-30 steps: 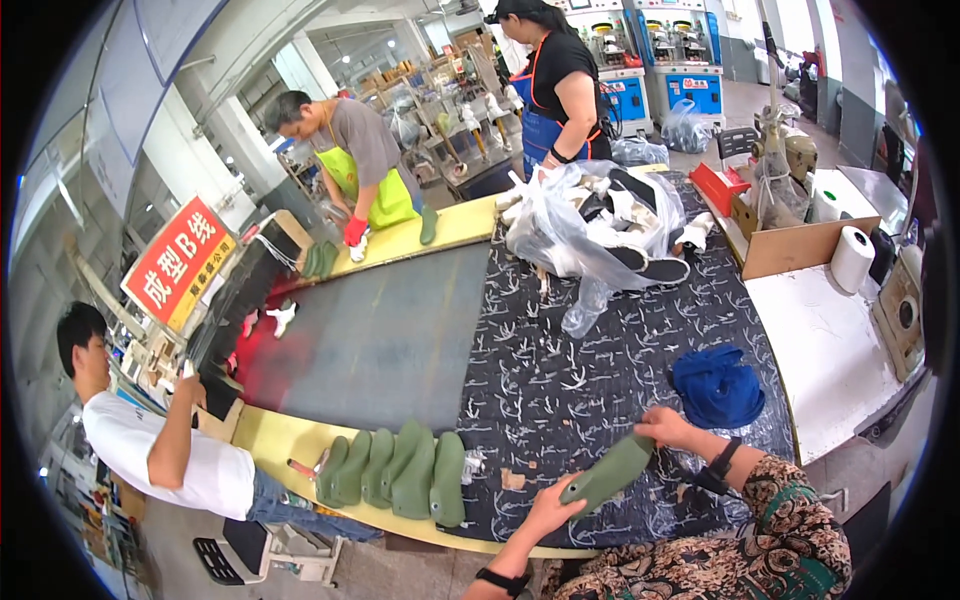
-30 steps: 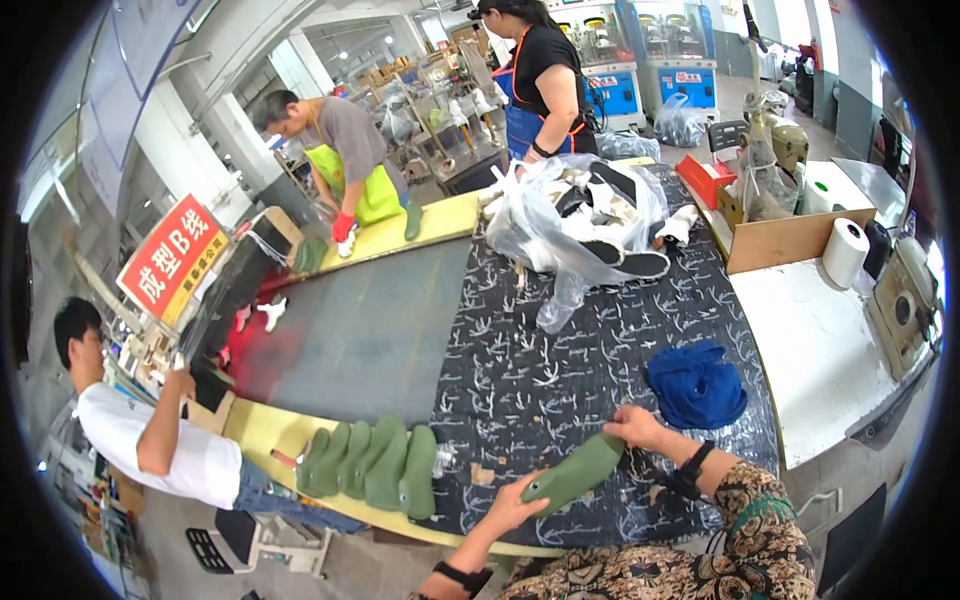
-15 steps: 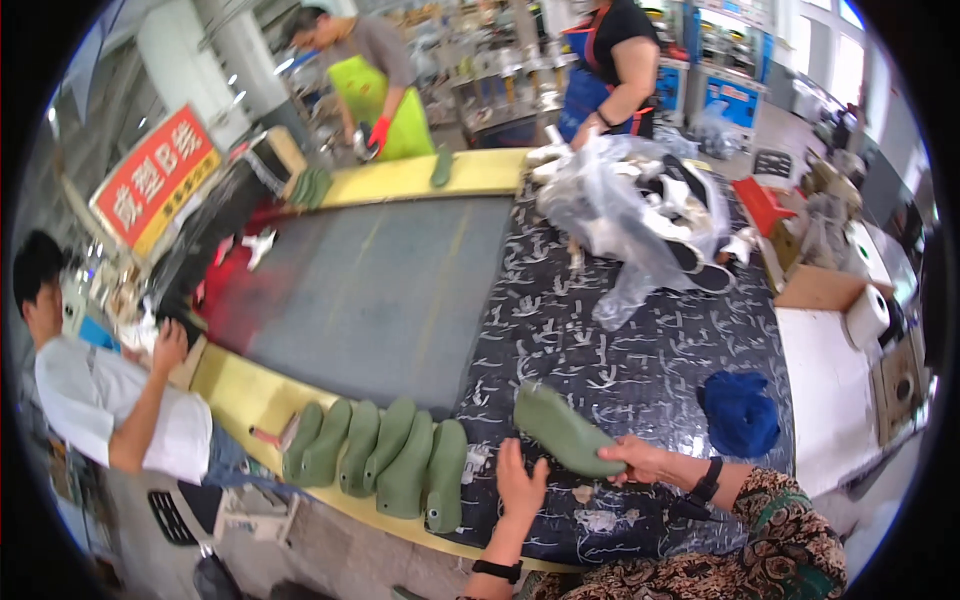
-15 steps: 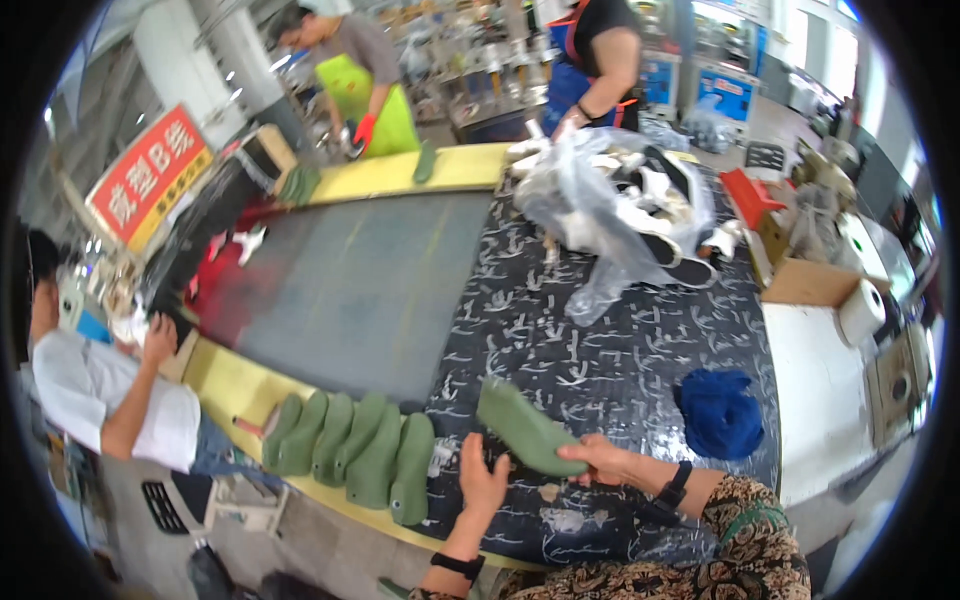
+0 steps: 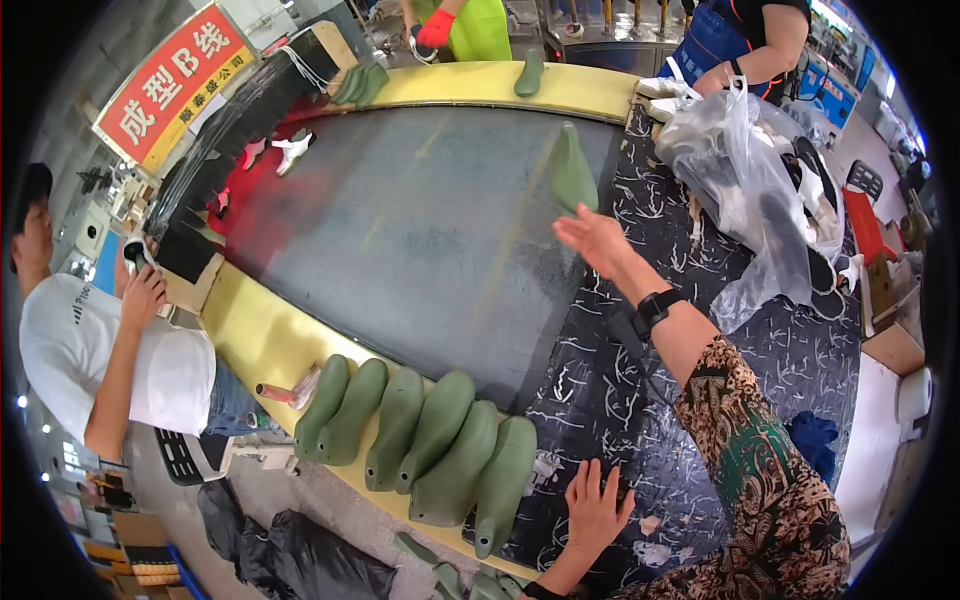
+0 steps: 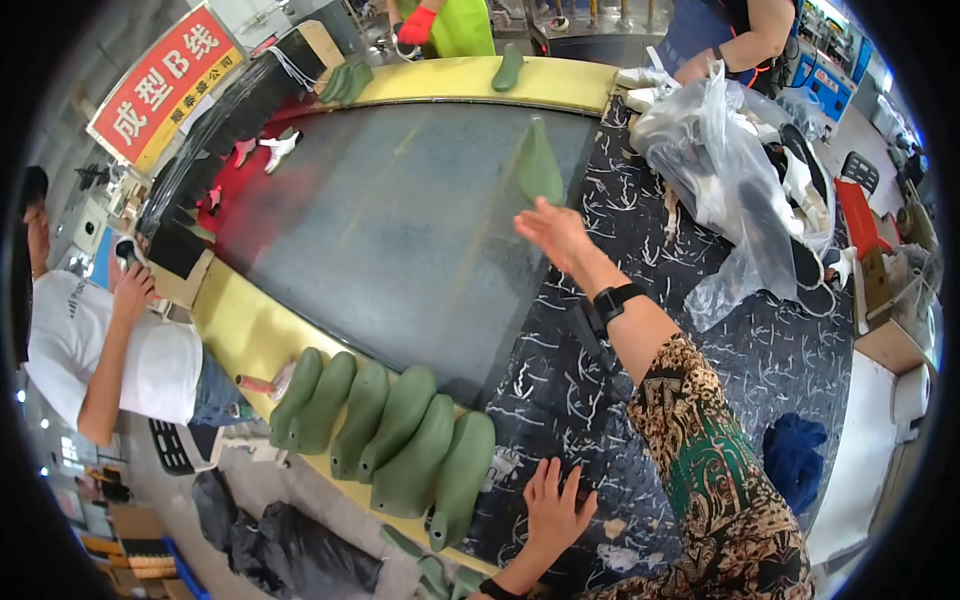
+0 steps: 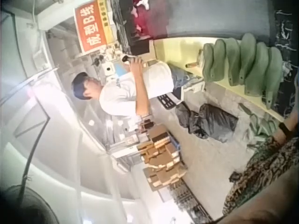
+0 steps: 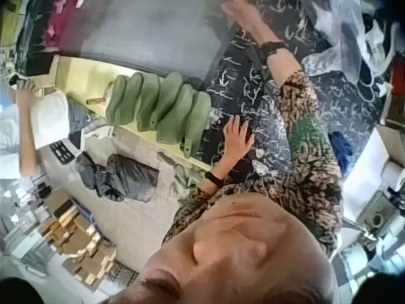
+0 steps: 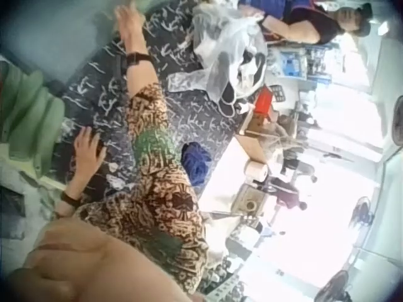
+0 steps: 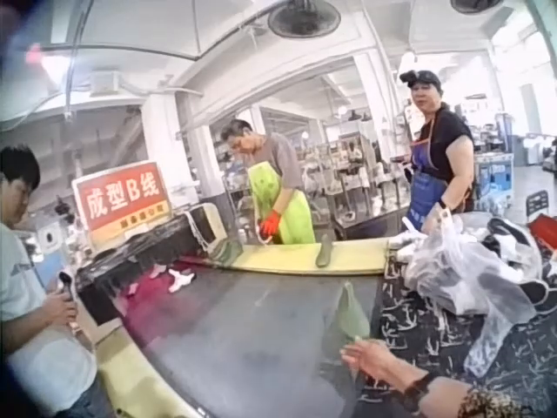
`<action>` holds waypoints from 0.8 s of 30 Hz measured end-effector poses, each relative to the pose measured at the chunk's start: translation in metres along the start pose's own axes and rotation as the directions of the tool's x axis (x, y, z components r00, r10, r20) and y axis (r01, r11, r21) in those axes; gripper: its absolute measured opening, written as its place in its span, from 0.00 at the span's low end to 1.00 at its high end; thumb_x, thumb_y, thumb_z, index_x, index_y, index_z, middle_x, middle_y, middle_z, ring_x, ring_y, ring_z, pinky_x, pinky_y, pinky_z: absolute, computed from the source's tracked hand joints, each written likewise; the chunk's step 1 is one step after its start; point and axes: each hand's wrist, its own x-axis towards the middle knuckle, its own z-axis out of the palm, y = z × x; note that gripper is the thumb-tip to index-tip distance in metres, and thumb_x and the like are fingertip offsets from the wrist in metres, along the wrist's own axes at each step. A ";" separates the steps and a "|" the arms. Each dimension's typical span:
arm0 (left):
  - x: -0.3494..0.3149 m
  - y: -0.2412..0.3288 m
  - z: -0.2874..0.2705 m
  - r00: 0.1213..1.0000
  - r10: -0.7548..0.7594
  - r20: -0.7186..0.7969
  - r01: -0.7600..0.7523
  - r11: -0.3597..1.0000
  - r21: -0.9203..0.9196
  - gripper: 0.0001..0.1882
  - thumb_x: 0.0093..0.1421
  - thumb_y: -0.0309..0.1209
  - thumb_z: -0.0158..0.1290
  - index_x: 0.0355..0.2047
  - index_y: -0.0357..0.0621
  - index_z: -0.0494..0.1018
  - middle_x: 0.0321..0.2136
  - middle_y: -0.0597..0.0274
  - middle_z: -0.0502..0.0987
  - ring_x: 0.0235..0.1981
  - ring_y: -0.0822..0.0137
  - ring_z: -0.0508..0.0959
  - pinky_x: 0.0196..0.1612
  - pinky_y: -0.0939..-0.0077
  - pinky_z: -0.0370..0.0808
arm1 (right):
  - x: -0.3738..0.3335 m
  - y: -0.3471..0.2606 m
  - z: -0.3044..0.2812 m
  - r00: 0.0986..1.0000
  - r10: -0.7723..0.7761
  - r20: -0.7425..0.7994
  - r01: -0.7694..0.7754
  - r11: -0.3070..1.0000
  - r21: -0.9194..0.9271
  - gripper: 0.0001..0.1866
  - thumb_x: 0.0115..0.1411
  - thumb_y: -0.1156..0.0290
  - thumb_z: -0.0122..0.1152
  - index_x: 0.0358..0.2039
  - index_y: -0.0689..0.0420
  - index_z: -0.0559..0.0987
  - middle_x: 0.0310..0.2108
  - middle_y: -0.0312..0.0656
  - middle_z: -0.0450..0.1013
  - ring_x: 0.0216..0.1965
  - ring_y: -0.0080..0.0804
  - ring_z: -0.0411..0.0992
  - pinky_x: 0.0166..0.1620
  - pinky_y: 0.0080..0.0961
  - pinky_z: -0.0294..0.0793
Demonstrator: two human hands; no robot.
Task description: The recorder cleans green shoe lasts with a blue cloth and organizes them on a work surface in a factory.
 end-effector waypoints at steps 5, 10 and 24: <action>0.002 -0.004 0.002 0.999 0.013 -0.035 -0.013 1.000 -0.001 0.24 0.51 0.40 0.55 0.45 0.41 0.69 0.49 0.40 0.64 0.52 0.43 0.63 0.52 0.52 0.58 | -0.096 0.063 0.019 0.944 0.073 0.320 0.152 0.767 -0.623 0.08 0.57 0.70 0.54 0.33 0.62 0.72 0.27 0.39 0.73 0.27 0.30 0.71 0.31 0.28 0.72; -0.010 -0.008 0.006 0.996 0.037 -0.077 -0.036 0.999 0.012 0.24 0.51 0.40 0.55 0.45 0.40 0.69 0.48 0.39 0.65 0.52 0.42 0.62 0.52 0.50 0.58 | -0.290 0.021 -0.042 0.840 -0.022 0.542 0.541 0.101 -0.835 0.23 0.50 0.73 0.59 0.48 0.63 0.66 0.49 0.55 0.64 0.52 0.53 0.63 0.53 0.39 0.65; -0.003 -0.008 0.011 0.977 0.099 -0.190 -0.083 0.992 0.093 0.24 0.49 0.36 0.55 0.45 0.40 0.66 0.49 0.44 0.63 0.55 0.44 0.60 0.54 0.51 0.57 | -0.459 -0.015 -0.163 0.812 0.176 0.556 0.583 -0.259 -0.770 0.29 0.48 0.72 0.56 0.52 0.68 0.63 0.55 0.59 0.57 0.59 0.56 0.53 0.61 0.47 0.50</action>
